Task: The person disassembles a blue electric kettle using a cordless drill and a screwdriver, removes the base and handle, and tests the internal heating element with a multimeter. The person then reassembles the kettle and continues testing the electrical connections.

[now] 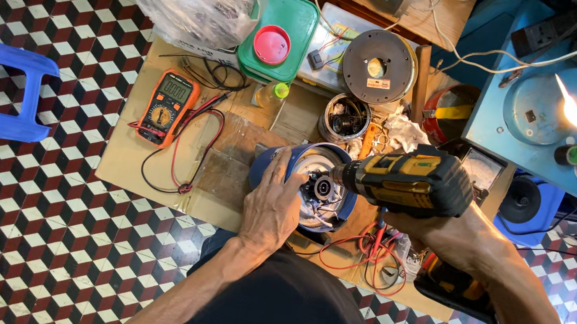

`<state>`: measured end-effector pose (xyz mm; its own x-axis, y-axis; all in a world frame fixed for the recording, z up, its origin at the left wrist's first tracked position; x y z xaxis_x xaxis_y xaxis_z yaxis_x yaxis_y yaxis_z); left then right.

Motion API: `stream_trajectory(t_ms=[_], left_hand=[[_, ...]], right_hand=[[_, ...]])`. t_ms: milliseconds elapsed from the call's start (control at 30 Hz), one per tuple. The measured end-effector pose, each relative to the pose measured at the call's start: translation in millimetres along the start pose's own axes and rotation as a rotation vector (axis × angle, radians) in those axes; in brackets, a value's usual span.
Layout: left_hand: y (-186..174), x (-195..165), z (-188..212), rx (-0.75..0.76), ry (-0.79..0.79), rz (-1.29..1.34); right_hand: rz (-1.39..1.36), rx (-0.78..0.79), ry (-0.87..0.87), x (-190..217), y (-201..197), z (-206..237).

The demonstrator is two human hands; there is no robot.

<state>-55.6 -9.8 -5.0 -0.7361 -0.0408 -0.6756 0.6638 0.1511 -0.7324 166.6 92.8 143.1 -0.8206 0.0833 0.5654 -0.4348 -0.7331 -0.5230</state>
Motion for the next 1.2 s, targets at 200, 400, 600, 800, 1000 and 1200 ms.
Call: stream_trajectory(t_ms=[200, 400, 600, 800, 1000, 1200], left_hand=[[0.3, 2.8, 1.4, 0.007, -0.032, 0.011], [2.0, 5.9, 4.2, -0.009, -0.022, 0.014], [2.8, 9.2, 3.0, -0.011, 0.011, 0.001], [5.0, 5.2, 4.3, 0.038, -0.047, 0.057], [-8.4, -1.0, 4.8, -0.025, -0.027, 0.079], [-28.8, 7.2, 11.4, -0.015, 0.003, 0.089]], right_hand=[[-0.098, -0.012, -0.118, 1.5, -1.6, -2.9], [0.03, 0.022, -0.097, -1.5, -1.8, -6.3], [0.083, 0.003, -0.635, 12.6, -2.8, -5.7], [0.176, 0.132, -0.215, 20.6, -12.0, -4.3], [-0.159, -0.06, -0.408, 35.1, -34.0, 0.7], [-0.208, -0.326, -0.361, 35.4, -8.4, -103.9]])
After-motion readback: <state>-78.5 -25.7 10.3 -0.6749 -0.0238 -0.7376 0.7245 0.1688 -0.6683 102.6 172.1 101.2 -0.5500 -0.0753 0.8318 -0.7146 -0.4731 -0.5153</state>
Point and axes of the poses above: each hand's wrist, its own z-axis away from the middle knuckle, its own y-axis out of the palm, x = y × z, the point moved 2 cm from there along -z, towards the middle knuckle, and after that the axes turned 8 degrees about -y, right-handed, at the moved point
